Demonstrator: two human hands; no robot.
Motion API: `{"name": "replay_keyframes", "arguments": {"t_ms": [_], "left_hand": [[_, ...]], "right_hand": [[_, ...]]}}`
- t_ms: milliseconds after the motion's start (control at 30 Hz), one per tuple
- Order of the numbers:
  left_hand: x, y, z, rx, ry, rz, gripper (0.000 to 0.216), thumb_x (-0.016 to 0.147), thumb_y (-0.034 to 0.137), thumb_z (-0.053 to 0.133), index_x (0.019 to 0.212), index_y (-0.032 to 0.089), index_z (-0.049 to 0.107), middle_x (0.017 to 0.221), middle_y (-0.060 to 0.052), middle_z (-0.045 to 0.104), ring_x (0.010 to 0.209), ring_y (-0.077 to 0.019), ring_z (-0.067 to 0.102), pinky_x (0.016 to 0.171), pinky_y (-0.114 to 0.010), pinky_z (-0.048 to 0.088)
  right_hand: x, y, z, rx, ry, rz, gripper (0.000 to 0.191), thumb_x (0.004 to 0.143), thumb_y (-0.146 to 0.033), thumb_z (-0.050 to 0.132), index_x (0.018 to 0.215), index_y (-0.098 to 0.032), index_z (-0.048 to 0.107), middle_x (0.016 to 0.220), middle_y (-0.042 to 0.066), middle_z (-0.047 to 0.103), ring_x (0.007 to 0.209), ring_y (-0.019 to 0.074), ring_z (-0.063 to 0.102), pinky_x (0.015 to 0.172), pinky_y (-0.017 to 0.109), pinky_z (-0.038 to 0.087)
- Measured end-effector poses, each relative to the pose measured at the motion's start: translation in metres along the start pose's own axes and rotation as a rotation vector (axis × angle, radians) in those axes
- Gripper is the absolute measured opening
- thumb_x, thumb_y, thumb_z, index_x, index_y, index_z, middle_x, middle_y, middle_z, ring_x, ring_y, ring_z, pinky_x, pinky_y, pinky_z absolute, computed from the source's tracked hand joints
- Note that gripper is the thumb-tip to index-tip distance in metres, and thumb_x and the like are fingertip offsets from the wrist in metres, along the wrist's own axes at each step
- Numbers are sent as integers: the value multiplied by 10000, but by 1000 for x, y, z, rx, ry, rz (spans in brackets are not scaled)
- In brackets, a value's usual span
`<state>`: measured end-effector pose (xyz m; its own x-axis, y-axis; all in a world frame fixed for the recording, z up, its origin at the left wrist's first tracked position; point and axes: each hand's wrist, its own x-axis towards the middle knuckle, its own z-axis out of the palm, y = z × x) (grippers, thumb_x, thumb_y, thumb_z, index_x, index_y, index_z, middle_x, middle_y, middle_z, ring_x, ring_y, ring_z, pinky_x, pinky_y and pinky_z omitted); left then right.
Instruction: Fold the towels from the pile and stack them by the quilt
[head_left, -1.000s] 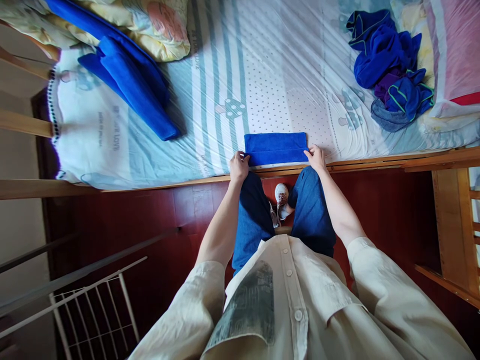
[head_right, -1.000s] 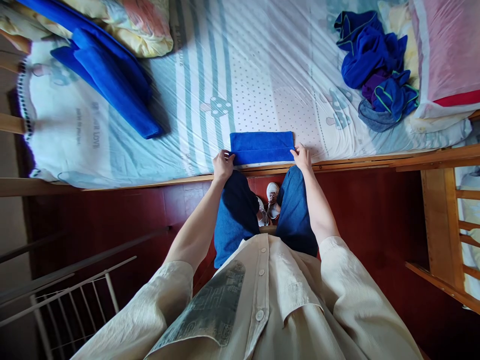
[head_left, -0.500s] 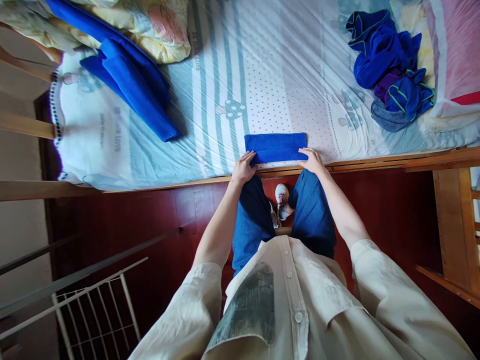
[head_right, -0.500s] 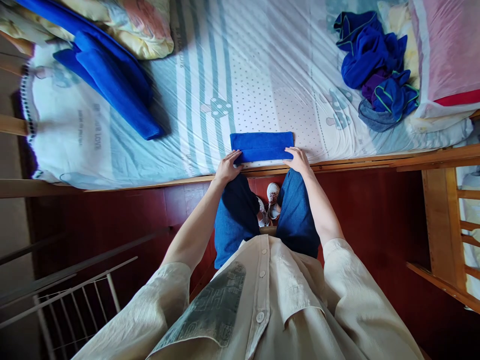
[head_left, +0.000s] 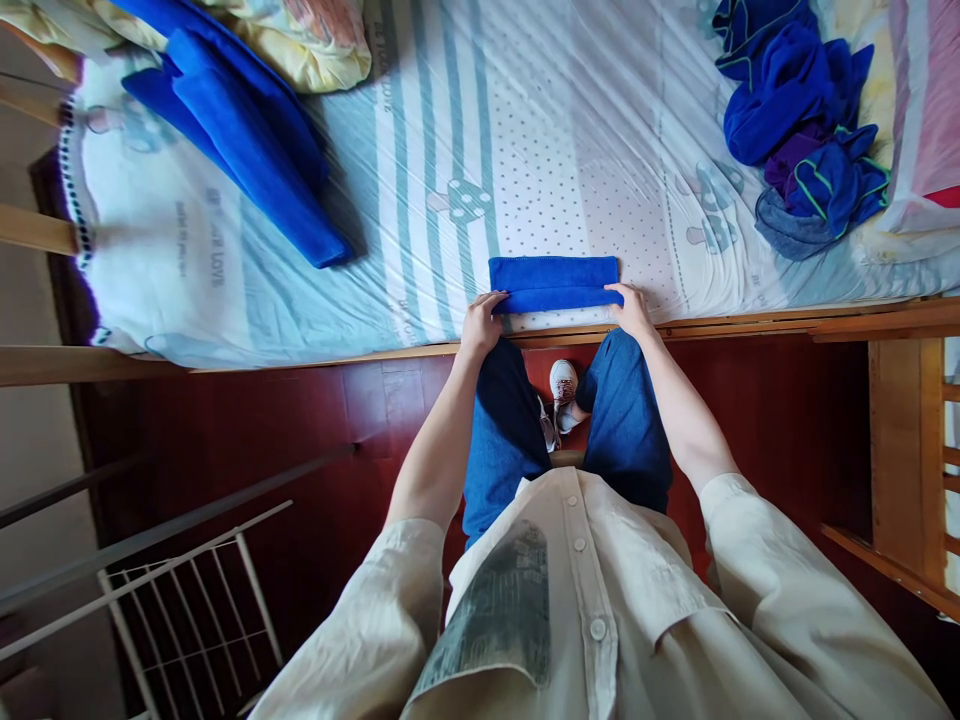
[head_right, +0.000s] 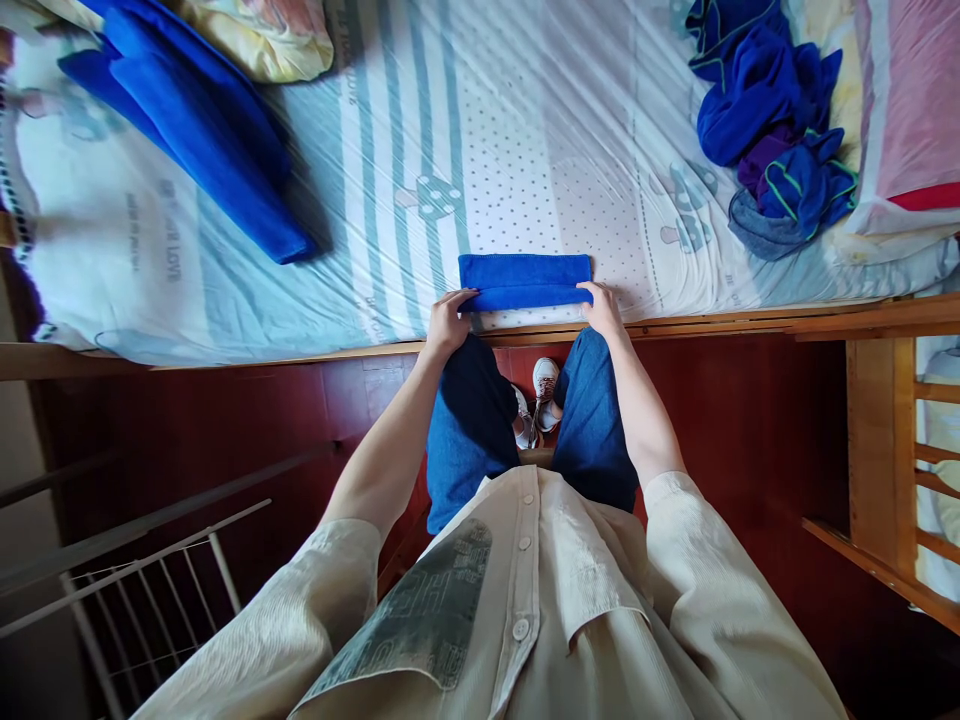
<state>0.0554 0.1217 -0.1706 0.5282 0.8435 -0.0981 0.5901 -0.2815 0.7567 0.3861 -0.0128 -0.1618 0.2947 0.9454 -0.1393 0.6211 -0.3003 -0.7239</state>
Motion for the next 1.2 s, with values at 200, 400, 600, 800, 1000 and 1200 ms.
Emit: {"name": "replay_keyframes", "arguments": {"t_ms": [200,400,600,800,1000,1200], "left_hand": [[-6,10,-7,-31,63,-139,470,818,168,551,1256,183,721,1270,-112,746,1229,-274,664,1121,-411,521],[-7,10,-7,-96,150,-216,400,916,271,544,1290,182,653,1130,-106,750,1091,-235,695,979,-342,558],[-5,1,-5,-101,185,-271,387,984,365,519,1300,176,641,999,-83,720,958,-210,693,919,-308,540],[1,-9,-6,-72,158,-329,477,1022,494,502,1238,125,713,871,-68,703,861,-208,660,906,-323,524],[6,-14,-6,-69,129,-401,525,1013,518,497,1206,109,763,673,-9,591,709,-182,597,830,-310,518],[9,-12,-3,-28,132,-461,491,1015,464,490,1244,119,754,747,-41,660,769,-209,654,878,-335,525]], "right_hand": [[-6,-3,-6,76,8,41,430,893,-214,560,1302,-185,690,1268,121,752,1126,278,691,1070,461,562],[-8,0,-7,107,57,82,389,932,-313,615,1296,-182,650,1166,123,757,1059,271,696,1038,431,561],[0,10,-1,155,90,114,422,959,-442,632,1286,-177,653,1144,144,762,1063,285,710,1064,450,560],[8,21,6,192,85,181,338,952,-514,628,1061,-203,700,968,113,749,965,280,702,990,449,577],[10,21,7,164,75,213,395,948,-565,595,734,-243,513,694,19,573,716,194,537,849,379,538],[11,14,5,138,69,245,391,968,-469,593,680,-251,443,632,-12,463,685,179,459,789,350,499]]}}
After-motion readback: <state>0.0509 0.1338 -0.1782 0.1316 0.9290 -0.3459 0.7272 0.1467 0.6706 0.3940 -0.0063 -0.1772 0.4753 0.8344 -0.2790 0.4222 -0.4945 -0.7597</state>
